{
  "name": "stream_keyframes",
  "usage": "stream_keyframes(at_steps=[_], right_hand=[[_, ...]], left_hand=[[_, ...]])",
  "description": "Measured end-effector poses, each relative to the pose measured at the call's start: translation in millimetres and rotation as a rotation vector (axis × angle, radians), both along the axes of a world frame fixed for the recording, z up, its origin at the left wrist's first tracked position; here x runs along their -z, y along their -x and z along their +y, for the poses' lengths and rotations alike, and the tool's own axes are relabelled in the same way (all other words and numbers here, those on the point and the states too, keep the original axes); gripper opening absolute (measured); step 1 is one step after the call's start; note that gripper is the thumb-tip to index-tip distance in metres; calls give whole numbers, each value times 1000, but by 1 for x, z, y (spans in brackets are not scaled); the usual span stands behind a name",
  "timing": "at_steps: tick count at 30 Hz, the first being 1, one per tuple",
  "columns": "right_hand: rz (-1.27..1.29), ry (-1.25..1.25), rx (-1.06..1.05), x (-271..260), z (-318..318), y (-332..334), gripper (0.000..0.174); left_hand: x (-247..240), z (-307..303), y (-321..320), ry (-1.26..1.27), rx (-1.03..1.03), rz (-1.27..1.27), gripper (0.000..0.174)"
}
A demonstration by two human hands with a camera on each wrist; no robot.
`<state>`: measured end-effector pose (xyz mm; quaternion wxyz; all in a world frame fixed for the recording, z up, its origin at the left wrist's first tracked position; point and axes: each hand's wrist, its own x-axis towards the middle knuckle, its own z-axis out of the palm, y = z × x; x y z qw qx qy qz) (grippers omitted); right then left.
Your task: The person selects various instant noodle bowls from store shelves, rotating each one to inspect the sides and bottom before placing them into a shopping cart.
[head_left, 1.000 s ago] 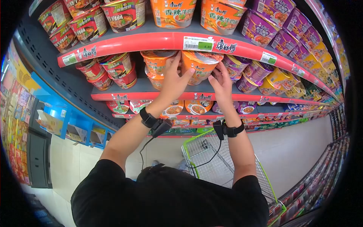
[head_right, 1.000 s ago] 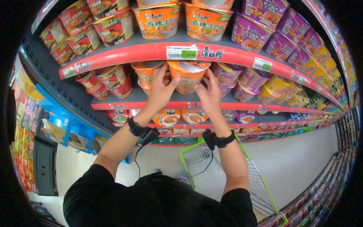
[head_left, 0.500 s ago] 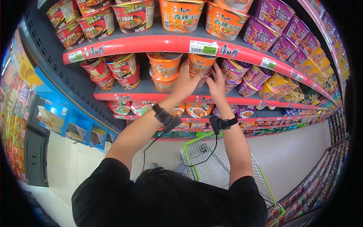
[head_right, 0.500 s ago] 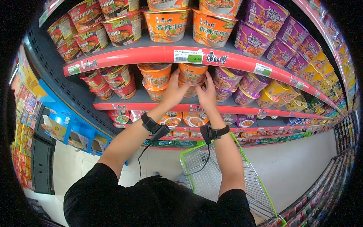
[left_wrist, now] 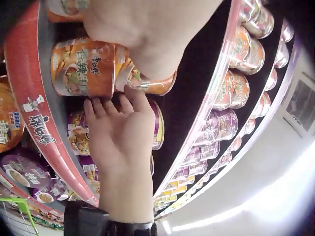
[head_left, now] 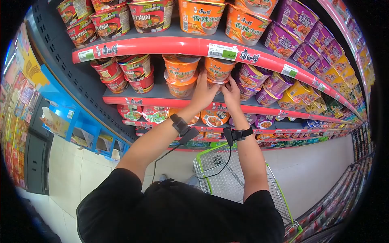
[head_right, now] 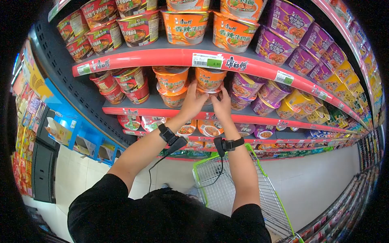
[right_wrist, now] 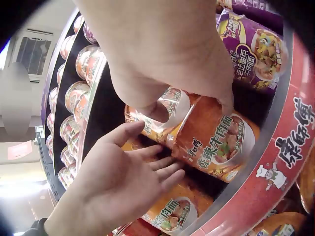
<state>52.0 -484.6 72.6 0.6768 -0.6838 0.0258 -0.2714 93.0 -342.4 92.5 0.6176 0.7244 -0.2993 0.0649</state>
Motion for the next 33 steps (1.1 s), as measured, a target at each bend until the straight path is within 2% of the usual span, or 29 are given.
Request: stream_keyframes(at_steps=[3,6,9,10,13,15,16,18,19,20,21,23,24,27,28,31,33], right_hand=[[-49,-4,-3,4,3,3,63],[22,21,42,4,5,4,64],[19,67,122,6,9,10,65],[66,151,176,7,10,16,66],[64,63,193,20,24,54,58],[124,183,-157,61,11,93,46],[192,331,-183,42,34,119,44],[639,292,-356,66,52,156,44],[1021,82,-486,130,41,172,47],[1072,79,-486,186,38,201,52],[1147,164,-482,210,43,223,59],[1323,420,-482,240,59,259,72],[1392,439,-488,256,65,271,80],[1251,523,-525,290,88,292,67],[1228,430,-380,294,96,298,56],[981,562,-31,293,120,299,51],[965,614,25,272,129,294,46]], left_hand=[[3,2,4,-22,42,-19,73],[7,2,4,8,86,27,74],[10,9,15,-5,79,16,72],[9,14,19,-20,71,-3,72],[1,42,50,49,319,1,55],[-73,95,84,-87,775,321,32],[-81,105,95,21,834,38,24],[-107,131,115,192,906,-431,18],[-128,149,126,255,931,-608,16],[-145,165,136,260,987,-566,14],[-152,176,142,264,1046,-534,13],[-141,173,157,515,961,-578,19],[-139,177,161,581,918,-579,22],[-135,196,163,671,844,-530,21],[-135,201,163,677,839,-508,20],[-135,219,158,664,894,-478,20],[-136,230,157,651,923,-465,19]])
